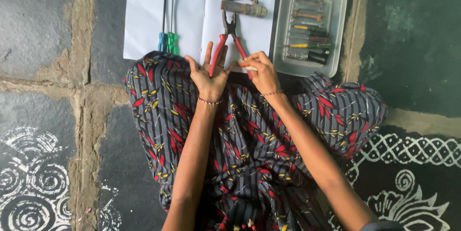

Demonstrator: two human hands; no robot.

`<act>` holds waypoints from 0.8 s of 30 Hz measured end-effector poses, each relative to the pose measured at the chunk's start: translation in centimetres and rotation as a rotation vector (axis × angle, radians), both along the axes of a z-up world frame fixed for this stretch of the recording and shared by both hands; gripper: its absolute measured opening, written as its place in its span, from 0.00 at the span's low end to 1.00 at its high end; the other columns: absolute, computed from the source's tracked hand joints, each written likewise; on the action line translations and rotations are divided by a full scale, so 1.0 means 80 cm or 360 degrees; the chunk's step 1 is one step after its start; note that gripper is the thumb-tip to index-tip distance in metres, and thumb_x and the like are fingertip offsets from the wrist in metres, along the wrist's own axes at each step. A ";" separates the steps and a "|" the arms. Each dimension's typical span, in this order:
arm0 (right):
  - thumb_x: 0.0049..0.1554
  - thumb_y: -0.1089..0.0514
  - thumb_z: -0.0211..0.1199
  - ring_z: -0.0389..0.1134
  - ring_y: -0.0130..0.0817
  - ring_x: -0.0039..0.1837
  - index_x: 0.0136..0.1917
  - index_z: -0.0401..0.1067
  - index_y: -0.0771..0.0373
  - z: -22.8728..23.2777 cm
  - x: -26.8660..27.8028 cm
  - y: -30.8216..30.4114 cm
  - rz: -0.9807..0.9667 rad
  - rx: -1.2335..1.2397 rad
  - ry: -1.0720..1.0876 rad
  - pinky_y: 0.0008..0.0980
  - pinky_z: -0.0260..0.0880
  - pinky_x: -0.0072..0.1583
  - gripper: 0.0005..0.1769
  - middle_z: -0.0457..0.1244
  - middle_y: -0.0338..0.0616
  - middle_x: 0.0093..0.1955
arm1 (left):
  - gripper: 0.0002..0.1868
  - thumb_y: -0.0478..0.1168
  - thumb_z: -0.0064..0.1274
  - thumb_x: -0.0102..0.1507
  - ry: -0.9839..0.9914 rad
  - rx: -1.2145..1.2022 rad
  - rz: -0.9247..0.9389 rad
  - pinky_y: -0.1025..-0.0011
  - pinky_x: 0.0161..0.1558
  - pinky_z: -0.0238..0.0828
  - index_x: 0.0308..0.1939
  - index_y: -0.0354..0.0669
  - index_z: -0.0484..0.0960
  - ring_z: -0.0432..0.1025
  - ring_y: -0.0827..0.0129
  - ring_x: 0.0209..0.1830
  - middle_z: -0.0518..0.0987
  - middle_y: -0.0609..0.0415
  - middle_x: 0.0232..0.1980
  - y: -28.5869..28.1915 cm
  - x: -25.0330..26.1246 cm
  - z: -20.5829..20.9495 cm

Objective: The person sits on the floor and wipes several metal tools with a small cloth. They handle pliers, a metal latch, and a small black bracket, wiping each item and placing it into a plastic container or back on the paper.

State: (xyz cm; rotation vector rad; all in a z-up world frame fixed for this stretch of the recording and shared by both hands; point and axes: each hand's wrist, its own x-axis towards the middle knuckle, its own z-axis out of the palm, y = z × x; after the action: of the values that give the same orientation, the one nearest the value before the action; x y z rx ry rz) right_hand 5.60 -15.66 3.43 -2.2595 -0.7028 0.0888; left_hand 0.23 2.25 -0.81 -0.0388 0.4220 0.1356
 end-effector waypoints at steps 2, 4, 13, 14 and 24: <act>0.47 0.78 0.64 0.73 0.39 0.50 0.51 0.82 0.58 0.009 -0.007 -0.009 0.0015 -0.0029 0.0131 0.33 0.76 0.51 0.23 0.66 0.45 0.52 | 0.49 0.75 0.31 0.65 0.0026 0.0068 -0.0018 0.35 0.76 0.29 0.77 0.43 0.61 0.57 0.56 0.79 0.66 0.40 0.76 0.000 -0.001 -0.002; 0.49 0.75 0.66 0.72 0.39 0.48 0.51 0.82 0.56 0.018 0.003 -0.003 -0.0010 -0.0021 0.0140 0.34 0.76 0.49 0.20 0.66 0.44 0.49 | 0.46 0.72 0.34 0.66 0.0071 0.0119 -0.0023 0.38 0.76 0.34 0.77 0.44 0.62 0.59 0.56 0.78 0.68 0.41 0.75 0.001 0.001 -0.005; 0.51 0.60 0.72 0.70 0.48 0.49 0.42 0.75 0.59 0.002 0.076 0.092 -0.0140 -0.0099 -0.0445 0.42 0.71 0.47 0.07 0.65 0.42 0.44 | 0.37 0.42 0.51 0.66 0.0207 0.0579 -0.0128 0.50 0.67 0.62 0.78 0.45 0.55 0.66 0.62 0.72 0.73 0.51 0.70 -0.002 0.011 -0.034; 0.51 0.59 0.73 0.70 0.48 0.47 0.42 0.75 0.60 -0.001 0.079 0.092 -0.0224 -0.0047 -0.0368 0.42 0.70 0.47 0.08 0.66 0.43 0.44 | 0.38 0.40 0.52 0.66 0.0214 0.0562 -0.0107 0.51 0.66 0.64 0.79 0.45 0.54 0.67 0.62 0.71 0.73 0.50 0.69 -0.001 0.012 -0.035; 0.56 0.53 0.73 0.72 0.42 0.42 0.43 0.72 0.64 -0.032 0.075 0.083 -0.0548 0.0329 -0.0132 0.38 0.70 0.45 0.15 0.68 0.48 0.40 | 0.38 0.38 0.53 0.66 0.0254 0.0494 -0.0097 0.52 0.67 0.65 0.79 0.43 0.56 0.68 0.62 0.70 0.75 0.51 0.67 -0.004 0.012 -0.052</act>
State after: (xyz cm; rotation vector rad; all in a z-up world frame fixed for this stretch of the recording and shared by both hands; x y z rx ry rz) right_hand 11.59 -9.04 0.85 -2.1585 -0.3385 -0.2343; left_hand 1.22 1.93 -4.96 0.2918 0.5565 0.1431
